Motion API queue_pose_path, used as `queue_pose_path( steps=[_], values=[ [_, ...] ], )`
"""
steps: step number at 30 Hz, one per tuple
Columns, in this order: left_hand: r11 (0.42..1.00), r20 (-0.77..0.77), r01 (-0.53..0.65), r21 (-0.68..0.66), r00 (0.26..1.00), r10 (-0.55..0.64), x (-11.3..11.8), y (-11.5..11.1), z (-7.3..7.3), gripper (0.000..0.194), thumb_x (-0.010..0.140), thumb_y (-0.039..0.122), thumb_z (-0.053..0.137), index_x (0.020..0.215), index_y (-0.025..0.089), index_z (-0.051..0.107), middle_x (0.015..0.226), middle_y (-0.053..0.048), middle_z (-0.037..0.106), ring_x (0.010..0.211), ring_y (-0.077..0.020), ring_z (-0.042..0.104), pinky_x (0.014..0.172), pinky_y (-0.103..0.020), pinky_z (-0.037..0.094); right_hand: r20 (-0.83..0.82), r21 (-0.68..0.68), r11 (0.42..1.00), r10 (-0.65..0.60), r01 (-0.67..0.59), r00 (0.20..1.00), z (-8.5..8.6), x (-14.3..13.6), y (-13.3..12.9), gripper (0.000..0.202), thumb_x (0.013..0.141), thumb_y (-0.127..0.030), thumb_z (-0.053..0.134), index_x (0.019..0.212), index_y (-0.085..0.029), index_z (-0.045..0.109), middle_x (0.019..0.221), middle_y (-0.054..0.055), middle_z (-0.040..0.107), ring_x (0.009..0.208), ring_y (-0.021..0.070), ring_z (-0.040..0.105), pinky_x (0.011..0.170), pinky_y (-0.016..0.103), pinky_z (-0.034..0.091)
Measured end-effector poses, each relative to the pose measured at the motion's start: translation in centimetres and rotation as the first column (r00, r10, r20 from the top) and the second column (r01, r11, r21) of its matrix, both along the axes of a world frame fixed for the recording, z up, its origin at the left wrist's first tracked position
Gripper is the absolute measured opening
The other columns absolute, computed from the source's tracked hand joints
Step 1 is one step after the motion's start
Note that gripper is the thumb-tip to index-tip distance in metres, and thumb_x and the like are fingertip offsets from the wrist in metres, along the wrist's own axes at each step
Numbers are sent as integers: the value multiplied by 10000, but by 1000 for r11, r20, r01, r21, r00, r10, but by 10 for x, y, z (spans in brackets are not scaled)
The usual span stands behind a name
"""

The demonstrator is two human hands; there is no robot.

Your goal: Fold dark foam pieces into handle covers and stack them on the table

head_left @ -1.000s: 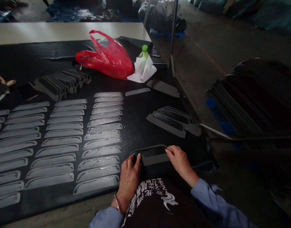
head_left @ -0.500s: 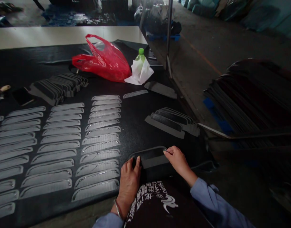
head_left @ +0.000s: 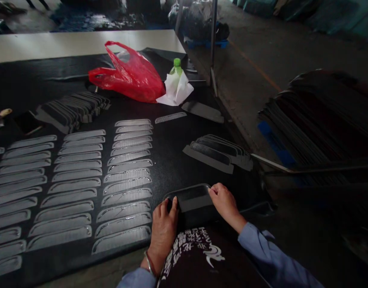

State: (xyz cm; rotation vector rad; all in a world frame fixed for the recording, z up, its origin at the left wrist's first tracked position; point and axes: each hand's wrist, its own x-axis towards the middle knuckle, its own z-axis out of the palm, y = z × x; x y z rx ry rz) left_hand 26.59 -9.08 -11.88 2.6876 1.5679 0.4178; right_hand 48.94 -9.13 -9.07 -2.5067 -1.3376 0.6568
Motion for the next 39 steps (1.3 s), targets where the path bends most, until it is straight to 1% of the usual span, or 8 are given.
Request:
queue_pose_path(
  steps=[9, 15, 21, 23, 26, 29, 34, 39],
  values=[
    [1000, -34, 19, 9, 999, -19, 1, 1, 4, 348, 861, 198, 501, 1203, 156, 552, 1064, -161, 522, 920, -254, 490, 776, -390, 479, 67, -95, 994, 66, -59, 996, 8, -4, 3, 121, 874, -242, 480, 767, -204, 520, 806, 49, 632, 764, 183, 616, 611, 261, 372],
    [1000, -60, 30, 4, 998, -30, 0, 1, 6, 354, 851, 197, 523, 1202, 154, 551, 1067, -158, 513, 926, -253, 484, 779, -384, 474, 86, -109, 991, 90, -80, 992, 9, -4, 3, 97, 878, -229, 477, 795, -201, 520, 823, 53, 635, 771, 187, 621, 623, 266, 385],
    [1000, -67, 5, -27, 998, -7, 2, 2, 9, 346, 857, 195, 504, 1196, 158, 561, 1061, -157, 529, 921, -253, 488, 780, -387, 467, 80, -109, 991, 90, -81, 993, 9, -4, 5, 101, 872, -222, 484, 784, -200, 527, 828, 62, 636, 779, 186, 623, 621, 264, 385],
    [999, -71, -4, -49, 997, 0, 3, 2, 12, 378, 853, 189, 508, 1229, 181, 539, 1065, -147, 525, 918, -246, 485, 781, -381, 469, 76, -127, 989, 89, -79, 993, 10, -4, 6, 107, 875, -219, 475, 785, -199, 529, 831, 63, 635, 770, 182, 622, 611, 261, 374],
    [995, -91, -1, -101, 996, -9, 5, 1, 17, 487, 828, 154, 539, 1300, 258, 472, 1101, -128, 495, 923, -232, 478, 798, -367, 462, 65, -164, 983, 97, -85, 993, 13, -3, 8, 112, 883, -217, 458, 802, -193, 532, 851, 61, 634, 780, 177, 617, 611, 255, 358],
    [991, -114, -7, -131, 993, -8, 7, 0, 19, 564, 800, 115, 558, 1312, 323, 449, 1131, -120, 463, 937, -230, 470, 810, -367, 456, 57, -208, 974, 109, -95, 992, 15, -2, 10, 105, 887, -215, 453, 820, -186, 529, 857, 60, 631, 788, 176, 612, 620, 253, 349],
    [991, -141, -23, -129, 990, 5, 9, -2, 19, 593, 775, 91, 564, 1303, 338, 458, 1146, -123, 438, 952, -240, 452, 812, -379, 458, 50, -204, 972, 127, -114, 991, 15, -1, 11, 104, 888, -216, 449, 816, -187, 518, 842, 58, 628, 765, 172, 605, 613, 256, 335],
    [993, -138, -43, -106, 990, 28, 13, -3, 17, 593, 747, 89, 583, 1278, 336, 490, 1145, -123, 432, 951, -252, 440, 803, -395, 463, 15, -139, 983, 122, -119, 992, 5, 6, 9, 110, 868, -246, 484, 768, -201, 491, 803, 43, 621, 737, 171, 598, 598, 258, 331]
  ],
)
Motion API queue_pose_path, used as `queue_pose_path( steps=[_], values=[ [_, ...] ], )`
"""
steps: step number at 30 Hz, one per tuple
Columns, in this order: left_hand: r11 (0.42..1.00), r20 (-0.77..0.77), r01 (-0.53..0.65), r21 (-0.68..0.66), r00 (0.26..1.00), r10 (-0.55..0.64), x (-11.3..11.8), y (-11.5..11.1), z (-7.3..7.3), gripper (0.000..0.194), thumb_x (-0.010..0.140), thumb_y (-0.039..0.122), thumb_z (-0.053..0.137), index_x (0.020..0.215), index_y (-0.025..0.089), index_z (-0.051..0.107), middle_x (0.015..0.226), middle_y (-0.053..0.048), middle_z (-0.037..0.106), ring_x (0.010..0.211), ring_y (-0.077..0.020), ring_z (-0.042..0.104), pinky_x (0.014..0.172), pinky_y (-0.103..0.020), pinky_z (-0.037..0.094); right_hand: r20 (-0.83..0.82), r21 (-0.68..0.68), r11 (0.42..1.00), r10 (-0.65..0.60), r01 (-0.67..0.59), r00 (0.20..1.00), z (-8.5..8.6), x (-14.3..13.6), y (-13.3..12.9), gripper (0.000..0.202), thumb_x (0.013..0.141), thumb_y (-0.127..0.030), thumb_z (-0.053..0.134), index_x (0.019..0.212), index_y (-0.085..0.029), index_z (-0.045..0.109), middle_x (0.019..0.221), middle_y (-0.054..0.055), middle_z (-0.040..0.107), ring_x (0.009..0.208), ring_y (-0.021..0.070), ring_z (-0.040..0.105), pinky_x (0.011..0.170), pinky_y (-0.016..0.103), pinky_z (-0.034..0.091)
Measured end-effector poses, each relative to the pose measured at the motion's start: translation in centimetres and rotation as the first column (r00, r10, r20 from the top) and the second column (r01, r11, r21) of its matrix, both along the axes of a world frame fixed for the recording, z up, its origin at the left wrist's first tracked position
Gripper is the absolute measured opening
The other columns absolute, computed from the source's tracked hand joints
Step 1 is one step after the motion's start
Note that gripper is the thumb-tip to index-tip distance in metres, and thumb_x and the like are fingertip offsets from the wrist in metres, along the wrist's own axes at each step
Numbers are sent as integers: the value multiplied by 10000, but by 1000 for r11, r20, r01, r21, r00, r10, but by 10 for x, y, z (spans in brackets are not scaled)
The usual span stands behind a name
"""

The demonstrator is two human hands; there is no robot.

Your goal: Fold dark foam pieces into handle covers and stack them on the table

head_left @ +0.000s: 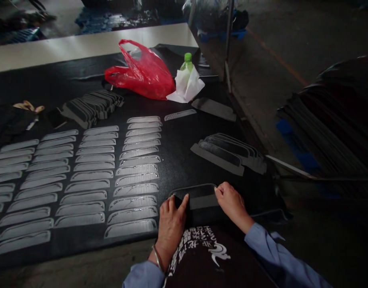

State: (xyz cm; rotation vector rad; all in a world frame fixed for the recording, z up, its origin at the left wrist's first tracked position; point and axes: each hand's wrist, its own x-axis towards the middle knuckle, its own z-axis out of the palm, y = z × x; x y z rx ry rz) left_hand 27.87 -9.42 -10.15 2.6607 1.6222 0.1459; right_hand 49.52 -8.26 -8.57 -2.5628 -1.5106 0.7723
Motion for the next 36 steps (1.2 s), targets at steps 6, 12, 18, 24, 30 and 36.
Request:
queue_pose_path(
  steps=[6, 12, 18, 24, 30, 36],
  values=[
    [999, 28, -39, 3, 999, 39, 3, -3, -1, 606, 742, 90, 592, 1282, 341, 481, 1148, -121, 422, 966, -255, 436, 819, -402, 469, 24, 161, 985, 66, -69, 998, -6, 13, 2, 89, 823, -271, 533, 790, -213, 475, 700, 8, 563, 641, 168, 560, 559, 262, 351],
    [998, 65, -62, -3, 996, 62, 5, -6, -1, 623, 750, 91, 587, 1301, 347, 447, 1174, -113, 421, 1025, -264, 435, 838, -419, 474, 228, 515, 731, 388, -449, 893, -1, -33, 46, 207, 882, -264, 466, 1040, -148, 529, 967, 117, 584, 919, 236, 521, 793, 347, 410],
    [995, 118, -96, 22, 989, 92, 4, -11, -12, 533, 775, 82, 549, 1273, 255, 476, 1206, -125, 446, 1082, -270, 437, 871, -419, 470, 316, 414, 664, 536, -623, 782, -23, -75, 71, 375, 876, -291, 497, 1229, -164, 505, 1156, 138, 544, 1077, 275, 437, 901, 428, 354],
    [978, 197, -192, 85, 965, 172, 5, -15, -15, 416, 808, 129, 523, 1224, 131, 502, 1121, -122, 517, 1037, -258, 461, 889, -402, 459, 354, 351, 655, 570, -670, 742, -29, -72, 68, 393, 892, -299, 461, 1254, -152, 500, 1193, 146, 526, 1110, 287, 404, 913, 441, 336],
    [969, 160, -242, 41, 959, 233, 9, -13, -10, 489, 786, 167, 518, 1272, 141, 472, 1120, -105, 546, 1023, -255, 468, 893, -418, 425, 351, 330, 664, 574, -671, 740, -27, -74, 69, 379, 892, -305, 465, 1236, -156, 519, 1198, 141, 526, 1122, 290, 401, 933, 452, 324],
    [972, 133, -232, 41, 965, 224, 7, -13, -11, 470, 804, 187, 506, 1272, 151, 480, 1117, -94, 576, 1016, -245, 479, 887, -411, 399, 307, 364, 663, 577, -654, 757, -30, -74, 71, 359, 895, -302, 450, 1209, -151, 536, 1190, 146, 532, 1115, 290, 416, 926, 465, 343]
  ],
)
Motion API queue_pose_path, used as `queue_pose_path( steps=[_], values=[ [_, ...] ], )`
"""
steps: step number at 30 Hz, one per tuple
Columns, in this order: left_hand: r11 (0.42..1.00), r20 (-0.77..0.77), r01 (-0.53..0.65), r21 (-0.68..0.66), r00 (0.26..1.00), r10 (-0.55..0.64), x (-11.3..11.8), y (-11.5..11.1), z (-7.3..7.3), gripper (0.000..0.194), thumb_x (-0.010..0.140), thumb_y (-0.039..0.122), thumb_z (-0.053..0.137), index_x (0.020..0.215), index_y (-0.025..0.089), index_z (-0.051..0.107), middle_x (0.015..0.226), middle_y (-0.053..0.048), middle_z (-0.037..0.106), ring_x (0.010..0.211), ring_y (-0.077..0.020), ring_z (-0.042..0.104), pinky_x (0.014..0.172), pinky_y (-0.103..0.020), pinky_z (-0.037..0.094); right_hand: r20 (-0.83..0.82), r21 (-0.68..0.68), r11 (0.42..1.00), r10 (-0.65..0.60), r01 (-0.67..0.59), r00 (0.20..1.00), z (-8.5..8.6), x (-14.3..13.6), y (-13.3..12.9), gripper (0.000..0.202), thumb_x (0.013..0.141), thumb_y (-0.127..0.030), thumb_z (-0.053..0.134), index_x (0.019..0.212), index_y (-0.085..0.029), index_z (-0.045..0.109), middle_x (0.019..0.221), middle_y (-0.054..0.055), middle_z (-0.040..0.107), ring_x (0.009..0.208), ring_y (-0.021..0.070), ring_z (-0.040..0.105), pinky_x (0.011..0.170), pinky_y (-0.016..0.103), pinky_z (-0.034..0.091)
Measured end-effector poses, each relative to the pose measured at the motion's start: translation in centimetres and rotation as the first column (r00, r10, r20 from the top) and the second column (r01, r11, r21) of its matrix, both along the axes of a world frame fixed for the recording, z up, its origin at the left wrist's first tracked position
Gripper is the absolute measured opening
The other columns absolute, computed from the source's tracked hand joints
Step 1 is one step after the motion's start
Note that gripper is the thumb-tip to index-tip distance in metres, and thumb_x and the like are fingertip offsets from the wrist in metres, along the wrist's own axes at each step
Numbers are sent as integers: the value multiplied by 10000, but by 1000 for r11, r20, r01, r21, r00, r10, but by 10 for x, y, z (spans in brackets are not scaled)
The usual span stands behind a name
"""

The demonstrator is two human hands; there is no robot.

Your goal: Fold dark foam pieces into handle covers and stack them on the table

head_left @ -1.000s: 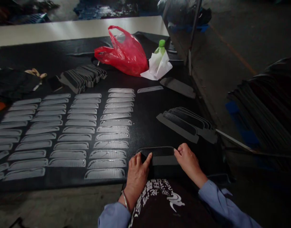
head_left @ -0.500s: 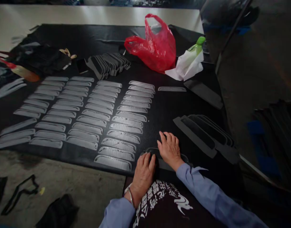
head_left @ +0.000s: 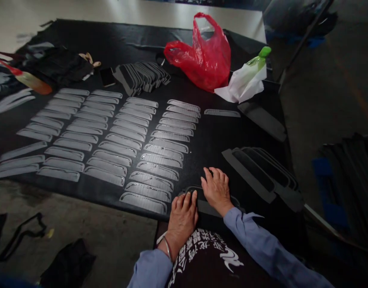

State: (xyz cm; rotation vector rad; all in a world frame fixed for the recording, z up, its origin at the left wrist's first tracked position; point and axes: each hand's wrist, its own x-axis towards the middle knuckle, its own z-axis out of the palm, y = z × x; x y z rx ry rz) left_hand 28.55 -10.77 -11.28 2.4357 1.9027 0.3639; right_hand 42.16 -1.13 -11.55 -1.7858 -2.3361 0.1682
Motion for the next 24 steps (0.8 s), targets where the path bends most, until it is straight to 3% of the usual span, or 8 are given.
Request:
queue_pose_path(
  steps=[6, 11, 16, 20, 24],
  values=[
    [999, -58, 23, -30, 998, -25, -2, 1, 3, 466, 820, 183, 489, 1285, 159, 470, 1135, -92, 581, 1007, -236, 492, 875, -404, 391, -114, 74, 995, -52, 61, 992, 11, 32, -3, 419, 913, -309, 392, 1295, -145, 443, 1214, 147, 509, 1160, 262, 401, 956, 440, 329],
    [998, -125, 66, -26, 990, -68, -1, 4, 2, 460, 840, 176, 483, 1295, 117, 453, 1142, -111, 572, 1003, -249, 486, 862, -408, 386, -107, 56, 996, -59, 65, 992, 0, 54, -3, 470, 896, -348, 422, 1314, -132, 430, 1231, 163, 495, 1168, 288, 392, 962, 478, 326],
    [996, -129, 90, 15, 988, -87, -4, 5, -1, 441, 841, 176, 510, 1275, 106, 468, 1103, -122, 573, 953, -246, 494, 823, -397, 412, -406, 47, 950, -264, 309, 875, -2, 90, -1, 406, 928, -306, 288, 1190, -92, 512, 1072, 163, 564, 1030, 229, 512, 911, 399, 422],
    [998, -27, 48, 50, 999, -46, -11, 4, -2, 445, 855, 237, 511, 1278, 109, 462, 1065, -149, 554, 952, -258, 498, 821, -407, 435, -407, 9, 956, -265, 294, 874, 11, 120, -35, 327, 923, -306, 334, 1047, -159, 598, 958, 102, 605, 932, 202, 565, 859, 361, 466],
    [996, 31, -74, 49, 997, 73, -17, 6, -1, 482, 874, 356, 477, 1268, 80, 455, 1117, -190, 518, 1031, -302, 476, 859, -470, 423, -287, -49, 982, -189, 182, 939, 13, 119, -74, 300, 919, -308, 389, 1057, -168, 616, 984, 98, 606, 952, 210, 548, 857, 375, 465]
  ],
)
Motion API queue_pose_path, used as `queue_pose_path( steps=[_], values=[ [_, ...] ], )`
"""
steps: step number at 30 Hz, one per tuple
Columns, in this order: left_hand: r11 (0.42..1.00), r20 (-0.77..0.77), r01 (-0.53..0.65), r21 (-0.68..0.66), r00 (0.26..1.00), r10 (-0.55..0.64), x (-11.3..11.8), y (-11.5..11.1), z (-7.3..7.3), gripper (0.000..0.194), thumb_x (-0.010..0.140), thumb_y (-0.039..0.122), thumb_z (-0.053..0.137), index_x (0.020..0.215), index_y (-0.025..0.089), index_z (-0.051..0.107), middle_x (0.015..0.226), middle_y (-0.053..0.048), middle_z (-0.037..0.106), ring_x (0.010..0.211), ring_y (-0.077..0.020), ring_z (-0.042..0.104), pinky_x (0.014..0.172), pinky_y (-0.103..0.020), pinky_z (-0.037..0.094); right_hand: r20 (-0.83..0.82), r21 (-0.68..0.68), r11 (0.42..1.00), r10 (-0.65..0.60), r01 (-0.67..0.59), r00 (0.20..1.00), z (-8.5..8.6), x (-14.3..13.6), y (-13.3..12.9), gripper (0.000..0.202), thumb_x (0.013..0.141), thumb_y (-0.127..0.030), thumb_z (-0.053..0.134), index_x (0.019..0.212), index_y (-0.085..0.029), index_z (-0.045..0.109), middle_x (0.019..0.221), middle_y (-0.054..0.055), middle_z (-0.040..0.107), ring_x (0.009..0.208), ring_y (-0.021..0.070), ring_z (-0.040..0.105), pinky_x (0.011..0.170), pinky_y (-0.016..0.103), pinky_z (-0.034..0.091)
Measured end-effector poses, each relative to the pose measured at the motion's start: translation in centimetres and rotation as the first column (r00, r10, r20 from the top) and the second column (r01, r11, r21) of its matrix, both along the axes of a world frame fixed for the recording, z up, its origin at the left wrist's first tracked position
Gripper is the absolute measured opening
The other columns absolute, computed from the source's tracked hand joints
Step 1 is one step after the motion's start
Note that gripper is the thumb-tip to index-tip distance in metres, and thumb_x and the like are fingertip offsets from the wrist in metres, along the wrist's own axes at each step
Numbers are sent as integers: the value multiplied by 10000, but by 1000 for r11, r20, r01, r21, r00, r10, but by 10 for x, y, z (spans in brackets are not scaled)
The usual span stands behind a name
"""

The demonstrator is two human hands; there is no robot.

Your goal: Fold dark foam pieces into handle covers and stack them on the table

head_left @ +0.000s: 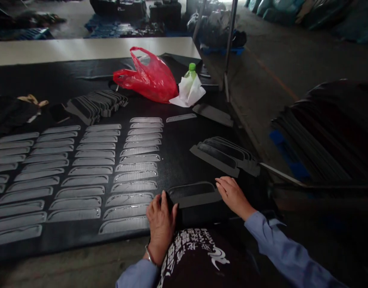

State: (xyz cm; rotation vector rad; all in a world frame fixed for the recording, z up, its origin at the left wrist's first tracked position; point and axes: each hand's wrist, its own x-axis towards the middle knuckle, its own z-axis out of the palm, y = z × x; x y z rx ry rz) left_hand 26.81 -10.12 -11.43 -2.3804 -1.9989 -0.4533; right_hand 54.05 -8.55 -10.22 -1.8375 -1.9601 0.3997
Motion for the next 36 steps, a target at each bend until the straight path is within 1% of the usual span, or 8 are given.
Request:
queue_pose_path(
  steps=[6, 10, 15, 22, 27, 31, 34, 36],
  values=[
    [1000, 40, 18, -17, 999, -18, -4, 3, -7, 442, 866, 357, 482, 1221, 92, 492, 1109, -185, 537, 1033, -308, 473, 854, -485, 426, 141, 48, 996, -76, 70, 987, -9, -25, -20, 260, 885, -294, 469, 1081, -202, 612, 1041, 103, 613, 1007, 240, 523, 818, 396, 463],
    [1000, 112, 25, -13, 993, -23, -6, 3, -13, 444, 860, 355, 494, 1216, 90, 491, 1119, -181, 526, 1038, -303, 460, 868, -482, 425, 56, 91, 980, -183, 178, 981, -8, -34, -24, 226, 855, -287, 484, 1014, -186, 610, 1017, 112, 616, 987, 250, 533, 826, 411, 454],
    [998, 259, 54, -9, 965, -50, -12, 5, -24, 472, 854, 396, 501, 1231, 111, 483, 1098, -166, 527, 1017, -287, 471, 857, -471, 436, -295, -179, 921, -386, 346, 874, 0, -39, -23, 189, 795, -343, 489, 900, -200, 553, 852, 60, 630, 822, 212, 604, 748, 363, 479],
    [999, 507, 5, -43, 862, 18, -18, 10, -13, 349, 828, 420, 521, 1091, 193, 554, 1053, -109, 565, 1005, -265, 503, 879, -473, 413, -532, -420, 887, -411, 191, 740, 27, -31, -10, 343, 717, -472, 558, 872, -173, 622, 859, 64, 662, 832, 216, 607, 752, 349, 473],
    [935, 758, 5, -355, 587, 285, -17, 22, 27, 277, 714, 455, 609, 810, 204, 541, 773, -10, 554, 759, -179, 525, 718, -328, 450, -567, -474, 874, -398, 110, 721, 40, -21, -8, 343, 716, -506, 582, 806, -178, 623, 759, 18, 628, 742, 183, 576, 676, 298, 456],
    [723, 778, 285, -629, 219, 590, -13, 30, 52, 363, 614, 489, 693, 750, 175, 570, 662, 19, 562, 636, -128, 527, 630, -253, 436, -583, -485, 871, -393, 84, 711, 48, -13, -4, 359, 695, -521, 592, 791, -176, 615, 732, 16, 614, 713, 176, 562, 649, 287, 446],
    [562, 669, 440, -700, 131, 731, -12, 30, 62, 365, 596, 475, 734, 739, 153, 636, 665, -7, 634, 654, -141, 580, 653, -250, 454, -562, -495, 867, -375, 63, 737, 61, -11, 0, 346, 708, -514, 572, 769, -176, 610, 704, 10, 599, 683, 166, 545, 612, 271, 430],
    [548, 642, 424, -721, 111, 759, -12, 29, 65, 335, 575, 451, 765, 683, 157, 647, 648, -3, 651, 630, -133, 587, 639, -238, 460, -536, -488, 871, -353, 59, 767, 70, -12, 1, 324, 725, -492, 551, 759, -175, 611, 697, 6, 590, 682, 162, 537, 606, 266, 420]
  ],
)
